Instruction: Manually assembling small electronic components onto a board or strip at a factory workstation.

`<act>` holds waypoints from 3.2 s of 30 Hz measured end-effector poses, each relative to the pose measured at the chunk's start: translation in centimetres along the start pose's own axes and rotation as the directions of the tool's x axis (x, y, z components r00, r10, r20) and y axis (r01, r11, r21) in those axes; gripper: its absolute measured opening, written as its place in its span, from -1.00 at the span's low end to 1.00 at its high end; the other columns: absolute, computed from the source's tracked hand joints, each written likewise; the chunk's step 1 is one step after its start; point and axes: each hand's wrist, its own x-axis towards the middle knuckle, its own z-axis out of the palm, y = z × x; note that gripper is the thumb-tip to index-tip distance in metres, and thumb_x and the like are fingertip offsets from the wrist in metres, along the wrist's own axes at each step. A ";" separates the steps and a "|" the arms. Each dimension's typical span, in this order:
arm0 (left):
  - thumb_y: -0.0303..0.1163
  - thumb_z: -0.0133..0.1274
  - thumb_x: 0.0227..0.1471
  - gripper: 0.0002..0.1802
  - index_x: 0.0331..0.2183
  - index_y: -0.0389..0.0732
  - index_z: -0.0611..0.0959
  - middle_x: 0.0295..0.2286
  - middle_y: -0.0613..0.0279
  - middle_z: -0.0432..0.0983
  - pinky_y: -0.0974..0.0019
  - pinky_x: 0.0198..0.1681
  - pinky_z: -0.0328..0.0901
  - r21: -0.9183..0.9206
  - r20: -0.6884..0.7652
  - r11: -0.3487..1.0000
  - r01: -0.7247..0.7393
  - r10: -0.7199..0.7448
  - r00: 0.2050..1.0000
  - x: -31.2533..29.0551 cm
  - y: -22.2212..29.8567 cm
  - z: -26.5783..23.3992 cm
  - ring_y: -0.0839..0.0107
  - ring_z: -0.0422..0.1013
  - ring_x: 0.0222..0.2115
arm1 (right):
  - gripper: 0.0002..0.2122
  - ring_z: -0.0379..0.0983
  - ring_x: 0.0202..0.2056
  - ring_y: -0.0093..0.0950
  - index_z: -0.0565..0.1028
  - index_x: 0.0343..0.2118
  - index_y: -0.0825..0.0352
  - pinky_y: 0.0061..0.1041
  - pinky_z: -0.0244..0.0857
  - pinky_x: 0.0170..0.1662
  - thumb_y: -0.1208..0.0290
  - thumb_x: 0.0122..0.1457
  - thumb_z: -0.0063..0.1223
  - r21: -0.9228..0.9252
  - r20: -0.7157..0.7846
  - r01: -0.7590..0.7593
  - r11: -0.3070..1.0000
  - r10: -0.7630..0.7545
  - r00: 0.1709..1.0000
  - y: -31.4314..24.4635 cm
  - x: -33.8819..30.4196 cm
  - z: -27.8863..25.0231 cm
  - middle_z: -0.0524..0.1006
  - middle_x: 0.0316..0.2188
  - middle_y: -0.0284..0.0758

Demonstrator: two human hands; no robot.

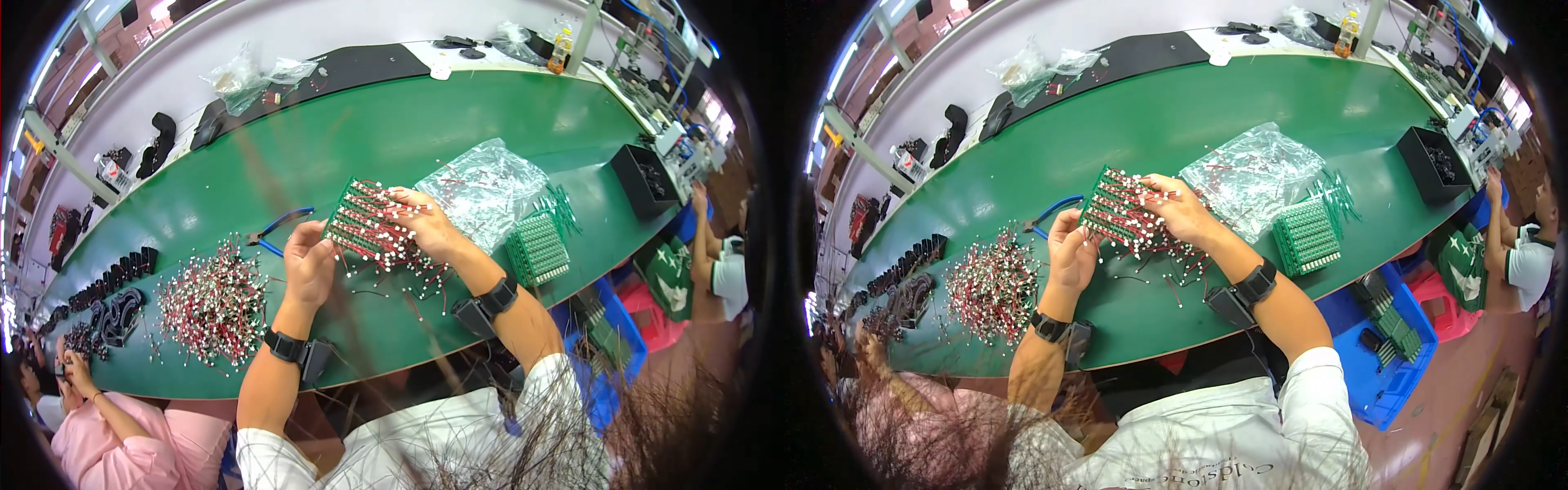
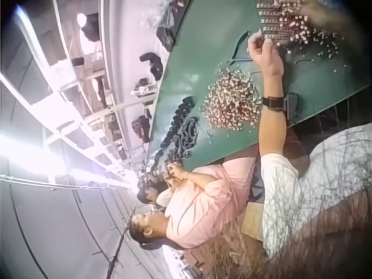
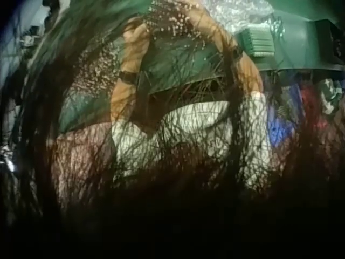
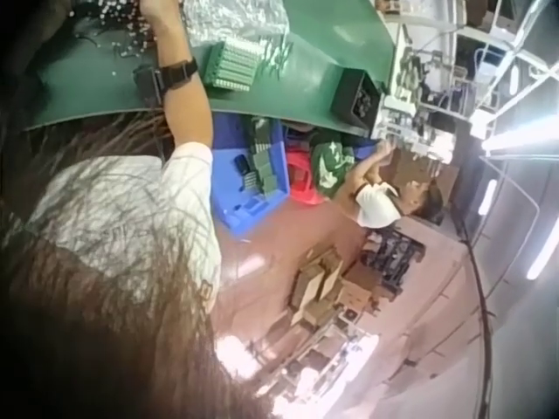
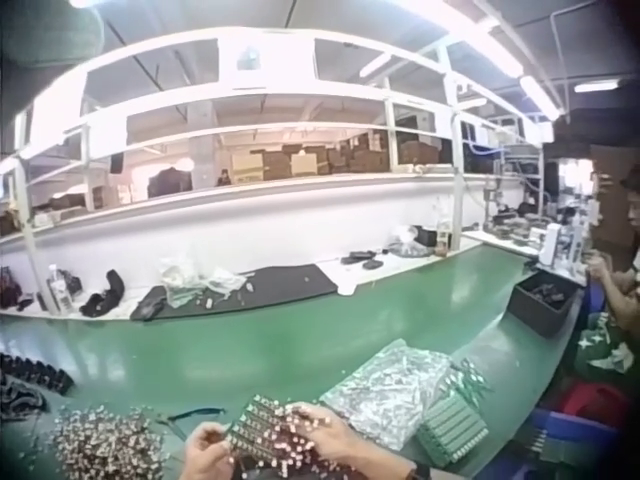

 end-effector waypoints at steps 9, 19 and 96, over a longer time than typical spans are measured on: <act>-0.60 0.02 0.03 -0.71 -0.15 -0.19 0.49 -0.21 0.15 0.52 0.12 -0.12 0.42 0.024 0.093 1.000 0.017 -0.019 0.996 -0.7 0.2 1.2 0.30 0.48 -0.20 | -0.82 0.47 -0.36 -0.65 0.43 -0.09 0.36 -0.59 0.47 -0.39 0.51 0.28 -0.12 -0.096 0.088 0.051 0.994 -0.043 0.995 -2.3 -2.0 -0.7 0.51 -0.34 -0.42; -0.56 0.08 -0.04 -0.70 -0.17 -0.29 0.52 -0.12 -0.06 0.50 0.22 -0.15 0.42 0.113 0.224 0.985 0.128 -0.151 0.963 -1.6 -0.7 3.7 0.24 0.49 -0.18 | -0.73 0.41 -0.21 -0.66 0.40 -0.04 0.38 -0.59 0.34 -0.12 0.63 0.18 -0.05 0.119 -0.093 0.058 0.991 -0.047 0.995 -3.0 -11.7 -2.8 0.48 -0.20 -0.42; -0.36 0.17 -0.07 -0.57 -0.12 -0.29 0.55 -0.29 0.23 0.46 0.39 -0.26 0.28 0.480 0.128 0.872 -0.095 0.037 0.991 -1.1 0.3 3.8 0.45 0.38 -0.27 | -0.33 0.43 0.02 -0.17 0.45 0.03 0.40 -0.34 0.25 0.10 0.17 -0.20 0.30 -0.917 -0.139 -0.036 0.398 -0.234 0.962 -7.7 -13.2 -3.3 0.49 -0.03 -0.01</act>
